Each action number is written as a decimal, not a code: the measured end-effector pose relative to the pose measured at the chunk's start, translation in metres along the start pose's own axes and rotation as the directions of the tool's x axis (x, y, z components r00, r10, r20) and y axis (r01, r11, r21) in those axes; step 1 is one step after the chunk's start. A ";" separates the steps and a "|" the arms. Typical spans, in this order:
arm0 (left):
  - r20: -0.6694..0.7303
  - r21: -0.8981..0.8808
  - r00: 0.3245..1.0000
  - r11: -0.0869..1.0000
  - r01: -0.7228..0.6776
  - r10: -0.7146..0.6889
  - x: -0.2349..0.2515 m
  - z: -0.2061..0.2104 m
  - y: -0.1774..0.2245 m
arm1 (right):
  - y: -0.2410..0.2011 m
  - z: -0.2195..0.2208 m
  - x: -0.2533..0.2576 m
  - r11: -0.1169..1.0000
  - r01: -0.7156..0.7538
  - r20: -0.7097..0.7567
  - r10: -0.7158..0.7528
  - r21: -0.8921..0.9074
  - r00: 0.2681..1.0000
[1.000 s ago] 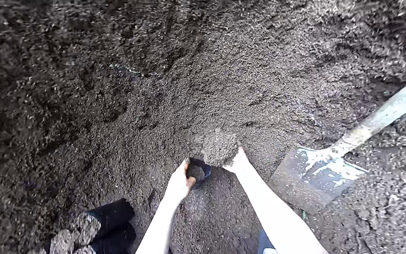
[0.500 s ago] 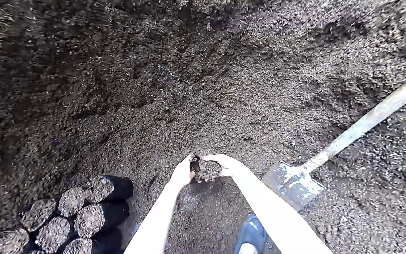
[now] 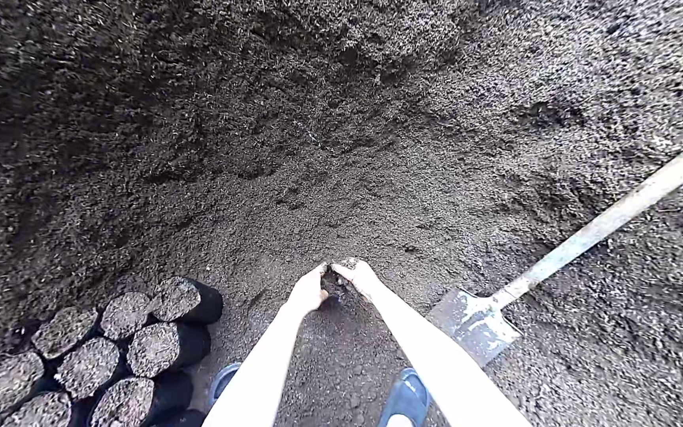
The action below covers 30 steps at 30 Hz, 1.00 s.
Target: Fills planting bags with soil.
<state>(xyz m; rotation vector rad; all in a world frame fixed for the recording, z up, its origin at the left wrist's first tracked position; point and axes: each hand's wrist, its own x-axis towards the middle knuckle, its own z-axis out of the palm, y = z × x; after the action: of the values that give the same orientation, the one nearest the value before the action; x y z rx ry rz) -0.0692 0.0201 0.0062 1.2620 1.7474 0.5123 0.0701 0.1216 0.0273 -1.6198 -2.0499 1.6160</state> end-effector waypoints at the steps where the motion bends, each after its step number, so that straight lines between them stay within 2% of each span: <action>1: 0.001 0.004 1.000 1.000 -0.001 0.001 -0.001 -0.001 -0.001 | -0.001 0.003 0.002 1.000 -0.009 -0.016 0.009 0.006 1.000; 6: 0.003 0.004 1.000 1.000 0.015 -0.015 -0.004 -0.001 -0.005 | -0.010 0.009 -0.002 0.999 -0.045 -0.091 0.043 -0.020 0.995; 11: 0.005 0.008 1.000 1.000 0.017 -0.017 -0.005 -0.002 -0.006 | -0.006 0.009 -0.003 0.983 -0.116 -0.071 0.107 -0.144 0.992; 13: 0.009 0.009 1.000 1.000 0.007 -0.007 -0.007 -0.003 -0.005 | -0.005 0.008 -0.005 0.993 -0.112 -0.014 0.111 -0.038 0.994; 15: 0.009 0.002 1.000 1.000 0.000 0.000 -0.007 -0.004 -0.006 | -0.006 0.005 -0.008 0.989 -0.130 0.138 0.118 0.075 0.983; 17: 0.011 -0.007 1.000 1.000 0.009 -0.009 -0.008 -0.004 -0.006 | -0.006 0.005 -0.008 0.985 -0.148 0.223 0.126 0.086 0.967; 23: 0.018 -0.007 1.000 1.000 0.021 -0.021 -0.009 -0.004 -0.008 | -0.012 0.012 -0.002 0.946 -0.040 0.153 0.094 -0.321 0.984; 28: 0.016 0.006 0.999 0.999 0.034 -0.034 -0.012 -0.006 -0.006 | -0.014 0.021 -0.003 0.872 0.031 0.173 0.062 -0.489 0.983; 30: 0.019 -0.001 0.999 0.999 0.035 -0.035 -0.011 -0.006 -0.007 | -0.017 0.020 -0.004 0.896 -0.041 0.177 0.132 -0.442 0.975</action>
<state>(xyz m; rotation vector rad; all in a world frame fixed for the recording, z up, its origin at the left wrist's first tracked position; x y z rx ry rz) -0.0769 0.0082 0.0088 1.2298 1.7502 0.4793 0.0484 0.1069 0.0329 -1.7547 -2.6375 1.4741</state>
